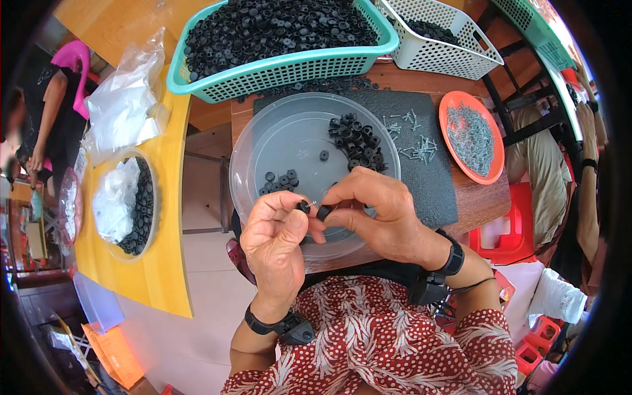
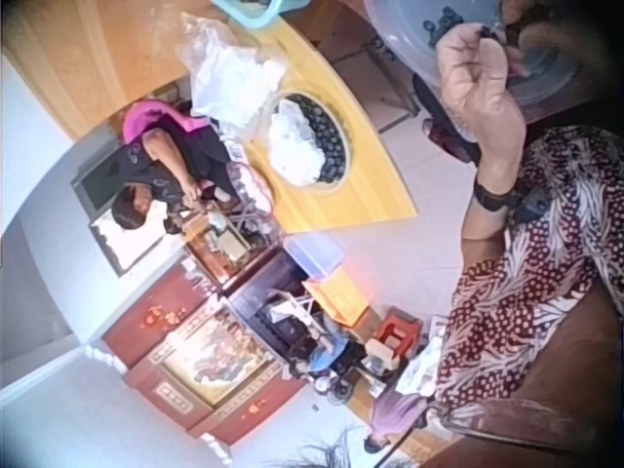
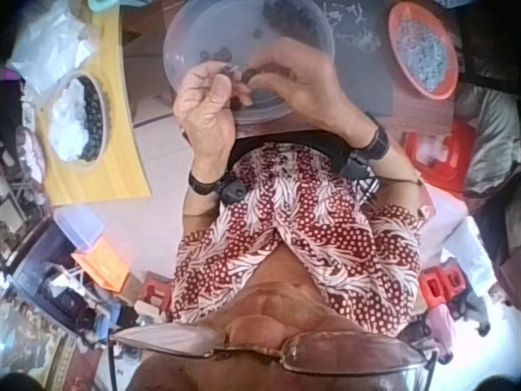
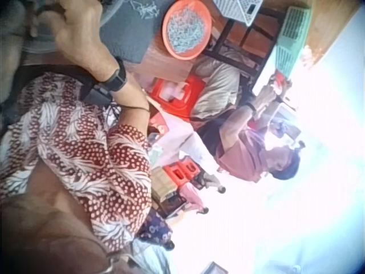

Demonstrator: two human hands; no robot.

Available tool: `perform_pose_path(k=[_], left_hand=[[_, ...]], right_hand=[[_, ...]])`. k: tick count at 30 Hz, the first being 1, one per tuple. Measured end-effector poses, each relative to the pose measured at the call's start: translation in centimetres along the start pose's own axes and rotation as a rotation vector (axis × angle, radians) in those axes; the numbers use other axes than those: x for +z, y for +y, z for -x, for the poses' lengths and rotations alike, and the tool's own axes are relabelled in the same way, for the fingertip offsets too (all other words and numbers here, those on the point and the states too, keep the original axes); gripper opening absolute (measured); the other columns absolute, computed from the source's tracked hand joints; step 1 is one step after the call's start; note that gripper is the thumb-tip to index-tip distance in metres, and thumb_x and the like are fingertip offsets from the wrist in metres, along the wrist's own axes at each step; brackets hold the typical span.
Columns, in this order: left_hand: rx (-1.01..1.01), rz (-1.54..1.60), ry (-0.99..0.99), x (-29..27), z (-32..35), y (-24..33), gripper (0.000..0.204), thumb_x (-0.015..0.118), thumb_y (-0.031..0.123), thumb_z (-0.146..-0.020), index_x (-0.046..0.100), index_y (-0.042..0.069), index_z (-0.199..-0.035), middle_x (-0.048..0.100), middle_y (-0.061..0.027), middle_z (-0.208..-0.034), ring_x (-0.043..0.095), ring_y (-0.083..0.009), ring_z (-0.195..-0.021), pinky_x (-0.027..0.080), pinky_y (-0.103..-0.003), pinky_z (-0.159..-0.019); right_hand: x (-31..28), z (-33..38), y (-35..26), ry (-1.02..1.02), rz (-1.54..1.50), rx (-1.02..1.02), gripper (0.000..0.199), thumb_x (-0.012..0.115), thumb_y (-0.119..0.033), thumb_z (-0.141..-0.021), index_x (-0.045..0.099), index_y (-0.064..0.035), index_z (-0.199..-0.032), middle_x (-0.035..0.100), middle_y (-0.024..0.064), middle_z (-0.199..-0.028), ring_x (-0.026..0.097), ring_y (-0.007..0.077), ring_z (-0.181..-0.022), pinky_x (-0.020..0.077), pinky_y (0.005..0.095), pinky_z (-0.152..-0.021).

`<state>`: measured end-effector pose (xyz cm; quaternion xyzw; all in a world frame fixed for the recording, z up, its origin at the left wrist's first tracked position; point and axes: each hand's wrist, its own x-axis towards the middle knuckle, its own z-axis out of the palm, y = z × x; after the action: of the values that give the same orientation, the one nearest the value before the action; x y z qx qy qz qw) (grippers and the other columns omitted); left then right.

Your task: The recorder manually assembles small black plastic hardware components by inserting screws into pre-drilled holes at a workstation.

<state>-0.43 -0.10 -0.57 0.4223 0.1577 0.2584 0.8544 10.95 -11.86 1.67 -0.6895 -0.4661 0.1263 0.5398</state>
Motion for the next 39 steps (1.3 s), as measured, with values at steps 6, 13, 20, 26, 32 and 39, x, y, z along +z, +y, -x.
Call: perform_pose_path(k=[6, 13, 20, 26, 32, 39], left_hand=[[0.019, -0.011, 0.021, 0.4, 0.0, -0.2, 0.022, 0.064, 0.009, -0.084, 0.053, -0.001, -0.099, 0.061, -0.0107, -0.091, 0.060, -0.0169, -0.073, 0.051, -0.028, -0.064], [0.070, -0.060, -0.022, 0.8, 0.3, 0.0, 0.024, 0.066, 0.010, -0.083, 0.053, -0.002, -0.099, 0.061, -0.0118, -0.095, 0.060, -0.0165, -0.077, 0.051, -0.028, -0.073], [0.067, -0.073, -0.055, 0.5, 0.5, -0.3, 0.025, 0.066, 0.010, -0.083, 0.052, -0.003, -0.099, 0.061, -0.0123, -0.096, 0.060, -0.0162, -0.078, 0.051, -0.028, -0.073], [0.095, -0.076, -0.073, 0.5, 0.5, -0.3, 0.024, 0.065, 0.010, -0.083, 0.052, -0.003, -0.099, 0.061, -0.0135, -0.096, 0.060, -0.0169, -0.077, 0.051, -0.027, -0.071], [0.074, -0.117, -0.059, 0.7, 0.5, -0.2, 0.024, 0.064, 0.014, -0.083, 0.052, -0.002, -0.097, 0.060, -0.0144, -0.092, 0.060, -0.0203, -0.075, 0.050, -0.028, -0.059], [0.036, -0.210, 0.026, 1.1, 0.7, 0.2, 0.024, 0.068, 0.010, -0.080, 0.054, -0.003, -0.096, 0.062, -0.0117, -0.083, 0.060, -0.0162, -0.064, 0.048, -0.024, -0.055]], right_hand=[[1.3, 1.0, -0.1, 0.118, -0.080, 0.049, 0.020, 0.068, -0.001, -0.072, 0.061, -0.0011, -0.091, 0.061, 0.0083, -0.078, 0.058, 0.0190, -0.071, 0.0461, 0.0282, -0.055], [1.9, 1.5, 0.3, 0.198, -0.195, 0.101, 0.025, 0.068, -0.001, -0.073, 0.060, -0.0001, -0.097, 0.061, 0.0081, -0.082, 0.056, 0.0153, -0.071, 0.0453, 0.0254, -0.055], [2.0, 1.8, 0.3, 0.212, -0.150, 0.059, 0.025, 0.067, 0.001, -0.074, 0.061, -0.0002, -0.098, 0.060, 0.0082, -0.083, 0.055, 0.0147, -0.070, 0.0450, 0.0249, -0.054], [2.1, 2.2, 0.7, 0.212, -0.250, 0.097, 0.024, 0.064, 0.004, -0.076, 0.061, -0.0002, -0.099, 0.060, 0.0081, -0.089, 0.056, 0.0132, -0.074, 0.0462, 0.0235, -0.061], [1.7, 2.1, 0.5, 0.236, -0.451, 0.194, 0.023, 0.063, 0.005, -0.078, 0.060, 0.0012, -0.101, 0.061, 0.0071, -0.095, 0.058, 0.0102, -0.079, 0.0476, 0.0234, -0.069], [1.2, 1.8, 1.3, 0.185, -0.956, 0.384, 0.024, 0.062, 0.005, -0.079, 0.059, 0.0024, -0.102, 0.064, 0.0100, -0.097, 0.060, 0.0117, -0.085, 0.0490, 0.0240, -0.075]])
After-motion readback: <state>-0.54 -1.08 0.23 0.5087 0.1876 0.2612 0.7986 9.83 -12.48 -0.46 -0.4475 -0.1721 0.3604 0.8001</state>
